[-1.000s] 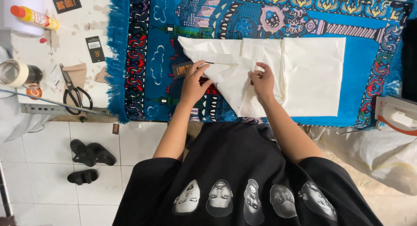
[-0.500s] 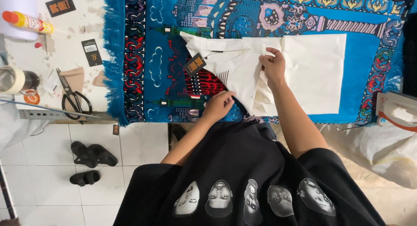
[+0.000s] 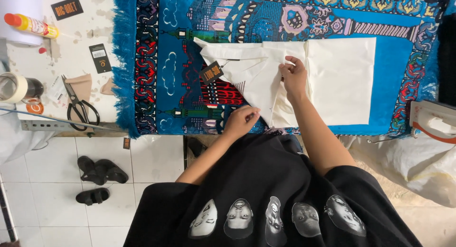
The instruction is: A person irons a white shirt using a spray bottle and an iron, then proceeds to fold it neatly on a rug.
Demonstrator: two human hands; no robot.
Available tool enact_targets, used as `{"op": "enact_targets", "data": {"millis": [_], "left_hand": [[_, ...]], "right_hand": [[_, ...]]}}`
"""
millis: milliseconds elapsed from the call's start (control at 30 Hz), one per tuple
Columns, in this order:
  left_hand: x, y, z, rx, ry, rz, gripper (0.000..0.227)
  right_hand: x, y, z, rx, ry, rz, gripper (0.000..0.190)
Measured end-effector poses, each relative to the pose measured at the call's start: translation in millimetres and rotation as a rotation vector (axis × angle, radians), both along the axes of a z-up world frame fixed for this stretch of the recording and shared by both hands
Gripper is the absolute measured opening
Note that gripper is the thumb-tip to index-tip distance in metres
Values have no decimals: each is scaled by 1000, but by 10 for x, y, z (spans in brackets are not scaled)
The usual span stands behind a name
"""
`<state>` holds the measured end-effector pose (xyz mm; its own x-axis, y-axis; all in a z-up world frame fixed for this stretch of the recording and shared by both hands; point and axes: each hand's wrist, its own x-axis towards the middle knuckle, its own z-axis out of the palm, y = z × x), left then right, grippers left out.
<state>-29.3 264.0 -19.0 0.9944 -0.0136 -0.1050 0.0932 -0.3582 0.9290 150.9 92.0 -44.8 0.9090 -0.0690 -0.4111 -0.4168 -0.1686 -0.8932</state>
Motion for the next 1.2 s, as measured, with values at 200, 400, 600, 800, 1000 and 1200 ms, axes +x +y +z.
{"op": "enact_targets", "data": {"millis": [200,400,600,800,1000,1200], "left_hand": [[-86,97,32,-392,14,639,50],[-375,568,144,-475,248,1025,71],[-842,1038,-108,-292,552,919,63],[-820,953,-194,-35,493,902,41],[-653,867,-77,46,611,827,61],[-660,804,-50,-7,588,861,56]], "right_hand": [[-728,277,474,87,-109,381,38],[-1020,155,932,-92,-178,912,25],[-482,-704,528,-883,-246,374,36],[-186,-1077,255,-1069,-18,499,62],[-104,-984,282,-1112,0,628,66],[-84,-1078,249,-1038,-11,648,52]]}}
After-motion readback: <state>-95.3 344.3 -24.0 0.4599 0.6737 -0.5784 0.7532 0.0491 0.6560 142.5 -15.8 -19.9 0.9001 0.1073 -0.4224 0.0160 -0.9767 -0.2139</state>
